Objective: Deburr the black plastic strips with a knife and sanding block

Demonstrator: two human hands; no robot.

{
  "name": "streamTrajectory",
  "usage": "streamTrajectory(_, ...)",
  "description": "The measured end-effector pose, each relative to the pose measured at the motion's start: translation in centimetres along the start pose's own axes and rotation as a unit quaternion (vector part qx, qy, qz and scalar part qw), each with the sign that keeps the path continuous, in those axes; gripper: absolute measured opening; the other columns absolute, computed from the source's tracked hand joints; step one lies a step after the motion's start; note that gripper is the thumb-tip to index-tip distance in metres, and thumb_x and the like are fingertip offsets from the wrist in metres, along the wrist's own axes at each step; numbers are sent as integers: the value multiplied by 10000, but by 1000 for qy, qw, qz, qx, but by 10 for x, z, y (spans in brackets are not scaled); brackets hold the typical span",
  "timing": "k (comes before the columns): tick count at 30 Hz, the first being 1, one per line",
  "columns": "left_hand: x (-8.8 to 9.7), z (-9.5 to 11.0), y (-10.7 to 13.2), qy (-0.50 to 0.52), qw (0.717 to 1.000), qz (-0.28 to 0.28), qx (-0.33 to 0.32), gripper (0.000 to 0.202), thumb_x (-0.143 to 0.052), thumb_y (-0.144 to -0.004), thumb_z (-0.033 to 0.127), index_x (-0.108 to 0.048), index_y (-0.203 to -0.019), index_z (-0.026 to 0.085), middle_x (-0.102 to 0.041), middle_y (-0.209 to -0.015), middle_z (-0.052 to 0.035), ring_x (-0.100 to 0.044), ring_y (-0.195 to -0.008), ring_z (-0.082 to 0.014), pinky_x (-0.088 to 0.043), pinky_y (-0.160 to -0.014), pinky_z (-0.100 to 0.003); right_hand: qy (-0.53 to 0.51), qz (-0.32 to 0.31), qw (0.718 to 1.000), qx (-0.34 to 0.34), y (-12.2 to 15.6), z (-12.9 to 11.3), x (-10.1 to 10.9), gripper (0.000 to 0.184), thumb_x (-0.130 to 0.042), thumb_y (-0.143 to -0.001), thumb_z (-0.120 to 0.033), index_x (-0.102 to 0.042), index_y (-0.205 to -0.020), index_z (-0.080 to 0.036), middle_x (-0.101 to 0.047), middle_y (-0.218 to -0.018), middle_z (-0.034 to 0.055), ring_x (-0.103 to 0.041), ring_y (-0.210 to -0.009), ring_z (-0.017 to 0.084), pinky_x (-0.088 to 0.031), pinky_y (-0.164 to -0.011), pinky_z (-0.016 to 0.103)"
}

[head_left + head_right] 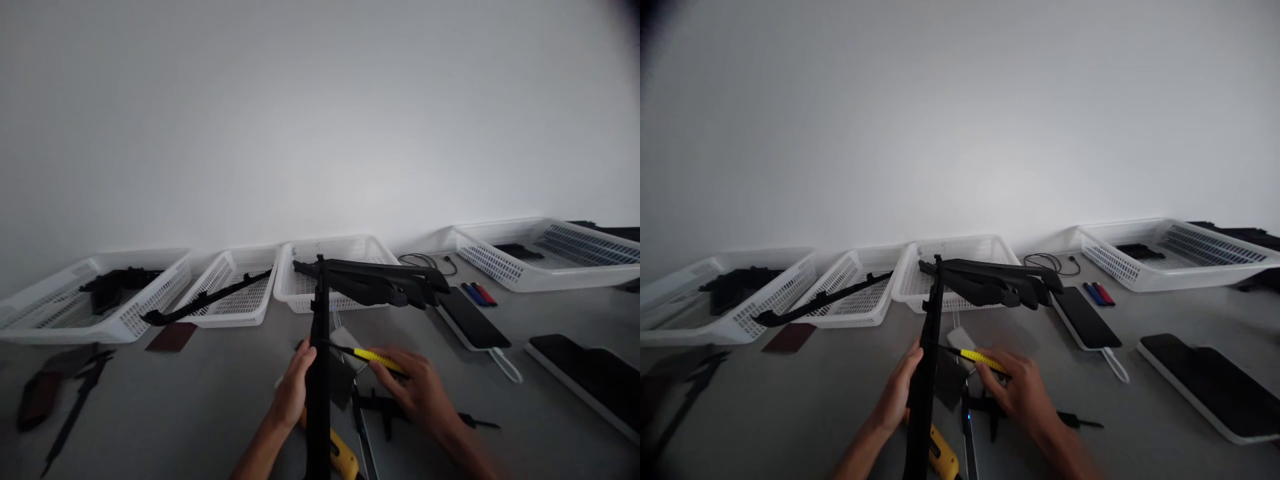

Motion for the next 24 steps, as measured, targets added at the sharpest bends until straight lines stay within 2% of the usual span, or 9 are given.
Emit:
streamTrajectory(2,-1,2,1,-26,1000,2,-5,546,-866,-774,622,-821,-1166,246,-672,-1555,-85,-323,-1637,-370,-191,-1347,-433,1,15,1000,0,0,1,4,380,-589,-1062,-513,-859,-1116,-252,-860,-952,83,-816,-814,259,-649,-754,330)
streamTrajectory(5,0,2,1,-37,999,6,-5,543,-860,-769,646,-830,-1150,260,-674,-1555,-83,-341,-1630,-371,-180,-1351,-451,-2,-1,1000,6,-1,0,2,351,-601,-1061,-488,-862,-1083,-255,-861,-953,73,-823,-815,254,-645,-741,318)
streamTrajectory(11,6,2,2,-85,996,41,2,532,-863,-765,650,-846,-1122,255,-755,-1432,-98,-496,-1519,-402,-294,-1289,-461,11,19,1000,9,0,2,8,324,-617,-1054,-471,-858,-1099,-259,-847,-917,61,-809,-784,242,-633,-733,315)
streamTrajectory(14,-5,9,5,-103,995,-2,-7,519,-822,-803,640,-847,-1111,223,-826,-1220,-102,-659,-1305,-400,-436,-1160,-450,13,9,1000,18,-1,1,7,325,-613,-1058,-461,-860,-1100,-253,-838,-892,61,-797,-768,236,-618,-717,307)
streamTrajectory(17,-20,15,9,-111,992,-55,-12,458,-773,-846,603,-844,-1076,213,-835,-1043,-79,-708,-1172,-367,-511,-1032,-408,17,22,999,20,-1,1,10,320,-615,-1059,-447,-859,-1093,-242,-837,-908,68,-799,-789,238,-608,-713,303)
streamTrajectory(21,-26,24,12,-107,992,-63,-22,441,-750,-834,529,-823,-1128,209,-828,-1117,-73,-690,-1214,-350,-504,-1030,-376,17,-6,999,35,0,-2,6,280,-631,-1051,-412,-855,-1066,-246,-830,-877,55,-786,-736,221,-598,-672,283)
streamTrajectory(24,-30,26,13,-139,986,-84,-26,490,-692,-843,508,-798,-1200,191,-817,-1217,-81,-680,-1225,-350,-488,-1054,-386,18,2,999,41,1,-2,7,267,-626,-1055,-399,-845,-1067,-246,-829,-898,57,-789,-765,221,-603,-693,279)
Point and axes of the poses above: each hand's wrist, its own y-axis away from the middle knuckle, its own x-axis out of the back of the hand, z = x × y, the point moved 9 cm from there along -y, towards the middle knuckle
